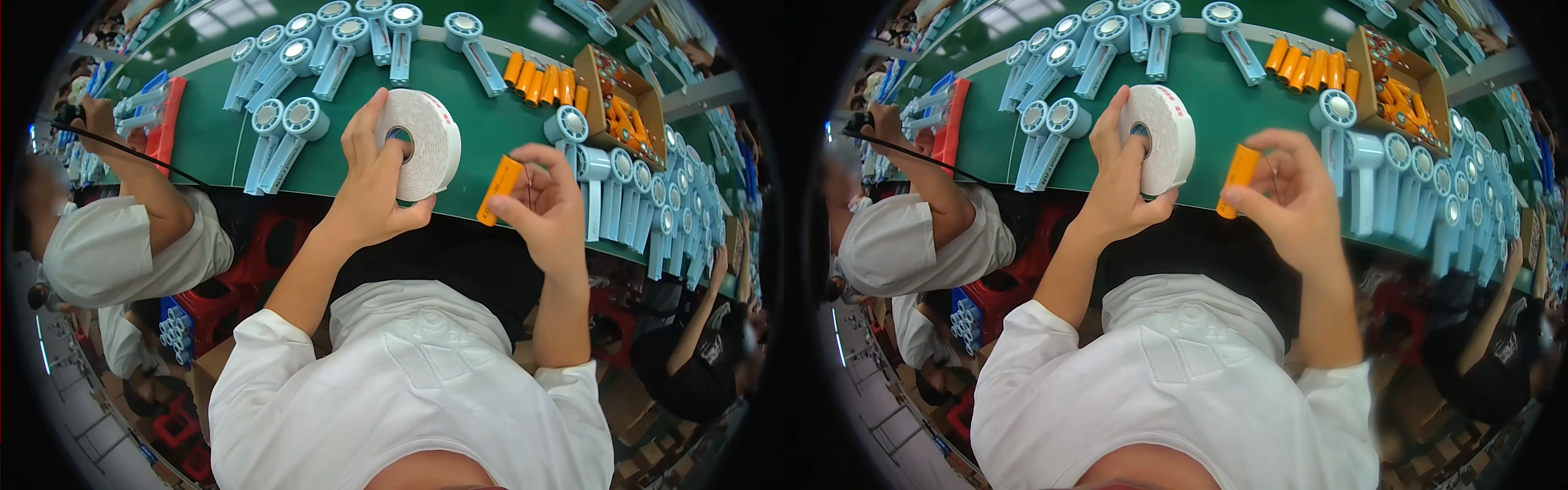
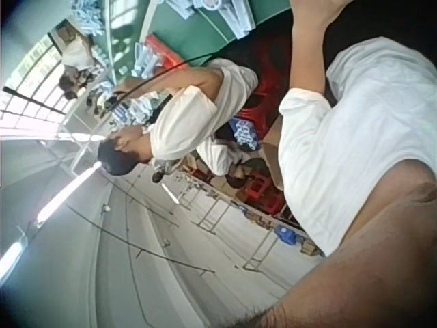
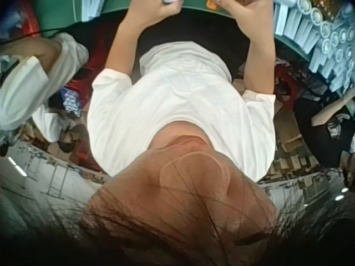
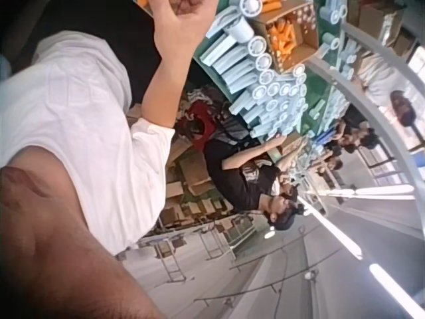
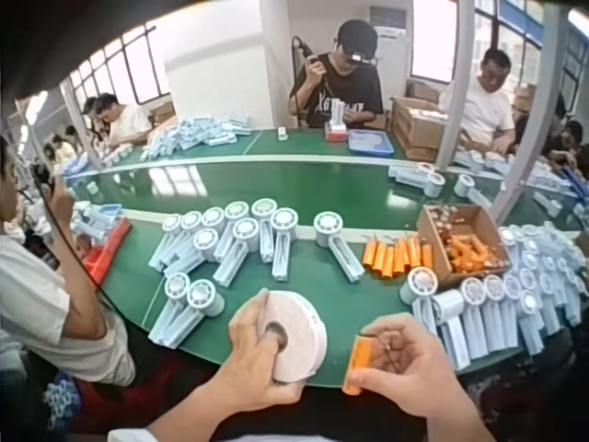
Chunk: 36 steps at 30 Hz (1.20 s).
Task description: Assembling components of small electronic fans on a factory production line.
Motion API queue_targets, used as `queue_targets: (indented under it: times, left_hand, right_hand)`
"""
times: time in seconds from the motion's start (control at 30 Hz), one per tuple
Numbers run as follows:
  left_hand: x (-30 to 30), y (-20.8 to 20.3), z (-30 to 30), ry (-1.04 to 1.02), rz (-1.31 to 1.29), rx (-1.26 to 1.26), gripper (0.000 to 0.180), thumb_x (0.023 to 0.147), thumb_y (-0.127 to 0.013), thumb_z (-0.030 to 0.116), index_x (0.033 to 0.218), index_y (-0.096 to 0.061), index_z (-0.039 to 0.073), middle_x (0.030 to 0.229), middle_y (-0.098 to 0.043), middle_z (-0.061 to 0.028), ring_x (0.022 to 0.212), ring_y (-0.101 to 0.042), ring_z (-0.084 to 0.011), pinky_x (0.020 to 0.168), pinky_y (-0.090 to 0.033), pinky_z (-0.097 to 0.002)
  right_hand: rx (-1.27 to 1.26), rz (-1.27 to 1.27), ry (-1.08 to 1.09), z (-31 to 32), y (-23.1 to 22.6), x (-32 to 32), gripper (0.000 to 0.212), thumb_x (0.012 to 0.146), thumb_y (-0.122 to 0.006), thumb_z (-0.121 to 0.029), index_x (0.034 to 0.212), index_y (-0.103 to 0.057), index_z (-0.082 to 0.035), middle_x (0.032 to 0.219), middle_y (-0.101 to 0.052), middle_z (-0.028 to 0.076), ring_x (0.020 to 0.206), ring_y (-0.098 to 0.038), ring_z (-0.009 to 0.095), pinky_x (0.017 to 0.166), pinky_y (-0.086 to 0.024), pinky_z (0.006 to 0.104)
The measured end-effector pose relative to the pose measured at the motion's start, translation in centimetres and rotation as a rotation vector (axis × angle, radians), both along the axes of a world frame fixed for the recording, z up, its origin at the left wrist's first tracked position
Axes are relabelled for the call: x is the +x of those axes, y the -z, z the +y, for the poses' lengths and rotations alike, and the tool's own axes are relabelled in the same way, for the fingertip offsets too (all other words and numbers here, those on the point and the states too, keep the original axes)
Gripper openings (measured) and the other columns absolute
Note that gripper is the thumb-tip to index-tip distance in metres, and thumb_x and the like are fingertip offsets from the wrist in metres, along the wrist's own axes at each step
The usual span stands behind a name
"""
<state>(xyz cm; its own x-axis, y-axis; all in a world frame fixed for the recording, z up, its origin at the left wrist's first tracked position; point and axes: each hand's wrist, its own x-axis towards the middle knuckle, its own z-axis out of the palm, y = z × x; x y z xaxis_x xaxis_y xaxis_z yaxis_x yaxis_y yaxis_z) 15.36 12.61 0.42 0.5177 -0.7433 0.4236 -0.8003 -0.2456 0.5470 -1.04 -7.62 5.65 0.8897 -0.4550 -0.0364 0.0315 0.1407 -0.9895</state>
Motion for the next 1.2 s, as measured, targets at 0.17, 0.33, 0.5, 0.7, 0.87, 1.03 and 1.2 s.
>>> queue_targets:
  times: [0.17,0.33,0.5,0.7,0.87,1.03,1.2]
  left_hand:
    - [-1.0,-0.5,-0.6,0.039,-0.136,0.061,0.051,0.075,-0.085,0.032,0.108,-0.061,0.001,0.177,-0.019,-0.0254,0.156,-0.02,-0.0516,0.127,-0.026,-0.059]
    - [-1.4,-0.9,-0.7,0.062,-0.182,0.051,0.051,0.074,-0.086,0.028,0.111,-0.063,0.003,0.177,-0.021,-0.0233,0.156,-0.022,-0.0499,0.127,-0.027,-0.0553]
    - [-1.9,-0.7,-0.7,0.066,-0.142,0.034,0.051,0.078,-0.086,0.025,0.117,-0.065,0.001,0.176,-0.024,-0.0235,0.151,-0.029,-0.0476,0.123,-0.03,-0.0528]
    - [-3.9,-0.4,-1.5,-0.051,0.019,0.005,0.05,0.09,-0.086,0.027,0.128,-0.067,0.001,0.171,-0.03,-0.0241,0.142,-0.035,-0.044,0.12,-0.033,-0.0518]
    - [-5.5,-0.5,-1.8,-0.17,0.246,-0.092,0.05,0.094,-0.085,0.029,0.13,-0.068,0.001,0.166,-0.036,-0.0234,0.138,-0.037,-0.0421,0.117,-0.036,-0.0502]
    - [-4.5,-1.4,-1.6,-0.115,0.625,-0.127,0.05,0.095,-0.085,0.032,0.13,-0.069,0.001,0.162,-0.041,-0.0222,0.137,-0.038,-0.0419,0.115,-0.038,-0.0489]
    - [-3.4,-1.6,-0.3,-0.053,0.531,-0.013,0.051,0.095,-0.085,0.036,0.129,-0.07,0.002,0.16,-0.043,-0.0212,0.136,-0.04,-0.0417,0.115,-0.038,-0.0479]
  right_hand:
    - [-0.225,0.076,-0.153,-1.9,-2.5,0.7,0.054,0.082,-0.089,0.003,0.131,-0.068,-0.005,0.092,-0.07,0.005,0.076,-0.063,0.011,0.071,-0.052,0.0207]
    - [-0.312,0.128,-0.212,-2.2,-3.3,1.6,0.05,0.081,-0.093,-0.004,0.127,-0.072,-0.006,0.086,-0.067,0.004,0.073,-0.063,0.01,0.067,-0.049,0.0203]
    - [-0.342,0.092,-0.128,-3.2,-3.3,3.3,0.049,0.083,-0.092,-0.003,0.128,-0.072,-0.006,0.085,-0.066,0.002,0.07,-0.058,0.007,0.066,-0.048,0.017]
    - [-0.472,0.007,0.116,-1.7,-2.7,4.8,0.052,0.083,-0.094,-0.003,0.129,-0.068,-0.004,0.088,-0.066,0.003,0.07,-0.059,0.008,0.064,-0.049,0.0177]
    - [-0.6,-0.251,0.464,3.6,0.2,5.7,0.058,0.081,-0.096,-0.001,0.128,-0.062,-0.005,0.095,-0.067,0.005,0.073,-0.06,0.009,0.061,-0.048,0.0187]
    - [-0.831,-0.487,0.628,3.1,5.0,5.6,0.069,0.078,-0.098,0.002,0.128,-0.053,-0.008,0.109,-0.066,0.007,0.077,-0.058,0.008,0.058,-0.046,0.0188]
    - [-1.046,-0.18,0.817,-3.9,5.2,5.5,0.066,0.079,-0.098,0.001,0.129,-0.055,-0.006,0.116,-0.066,0.009,0.076,-0.057,0.009,0.062,-0.05,0.0196]
